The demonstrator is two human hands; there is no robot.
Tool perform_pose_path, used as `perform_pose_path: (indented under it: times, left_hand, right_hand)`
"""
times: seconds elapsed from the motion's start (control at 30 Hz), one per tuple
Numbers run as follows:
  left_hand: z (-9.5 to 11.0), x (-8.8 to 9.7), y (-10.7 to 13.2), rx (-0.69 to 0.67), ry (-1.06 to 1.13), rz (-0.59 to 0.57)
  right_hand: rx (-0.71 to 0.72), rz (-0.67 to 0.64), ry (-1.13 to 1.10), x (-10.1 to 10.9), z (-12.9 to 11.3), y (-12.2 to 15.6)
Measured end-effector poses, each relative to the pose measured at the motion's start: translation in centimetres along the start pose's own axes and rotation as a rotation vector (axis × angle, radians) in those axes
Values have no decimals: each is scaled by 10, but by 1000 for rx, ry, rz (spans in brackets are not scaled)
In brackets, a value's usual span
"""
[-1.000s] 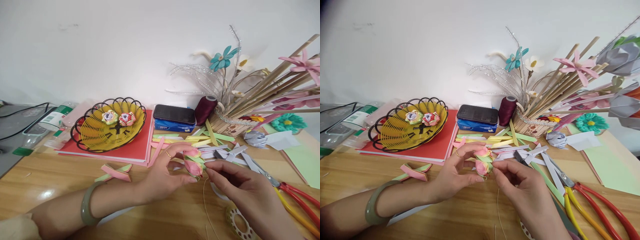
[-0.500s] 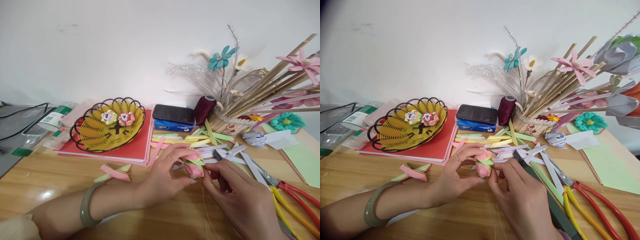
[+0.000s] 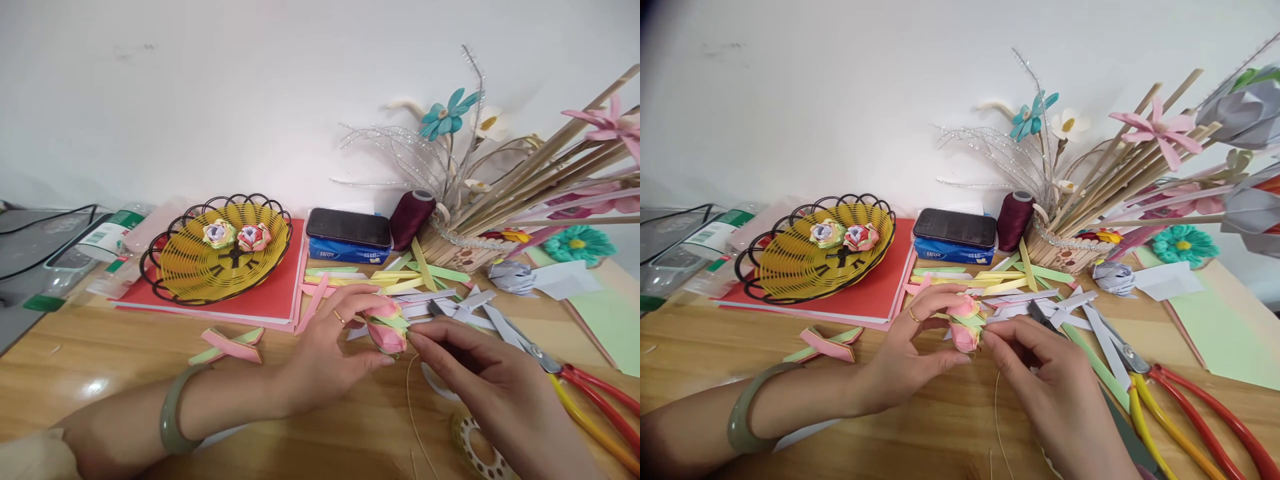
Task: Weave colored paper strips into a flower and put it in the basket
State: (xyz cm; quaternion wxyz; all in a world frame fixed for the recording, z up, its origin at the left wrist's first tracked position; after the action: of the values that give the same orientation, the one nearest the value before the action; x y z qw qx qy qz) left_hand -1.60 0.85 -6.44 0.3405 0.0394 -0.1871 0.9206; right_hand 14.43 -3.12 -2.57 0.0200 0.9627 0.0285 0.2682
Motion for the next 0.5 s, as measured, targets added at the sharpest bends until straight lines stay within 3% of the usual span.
perform_pose_path:
  times: [0.13, 0.33, 0.5]
  left_hand:
    - [0, 0, 1, -12, 34, -3]
    - [3, -1, 1, -25, 92, -20]
    - [4, -2, 0, -59, 81, -23]
  right_hand:
    - [-21, -75, -51, -1, 1, -2]
    - [-122, -34, -225, -3, -6, 0]
    - [-151, -104, -315, -5, -5, 1]
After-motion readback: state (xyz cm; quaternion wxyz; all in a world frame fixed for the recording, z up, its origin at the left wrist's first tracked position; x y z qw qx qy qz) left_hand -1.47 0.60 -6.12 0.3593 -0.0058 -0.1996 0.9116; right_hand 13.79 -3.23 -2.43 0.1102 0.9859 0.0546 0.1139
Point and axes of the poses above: each hand's wrist, its own y-axis away from the middle knuckle, its own x-axis out of the back of the hand, z = x × y, the point moved 2 cm from there along -y, towards the middle knuckle, and after that the axes turned 11 degrees about -z, right-handed, at the moved point
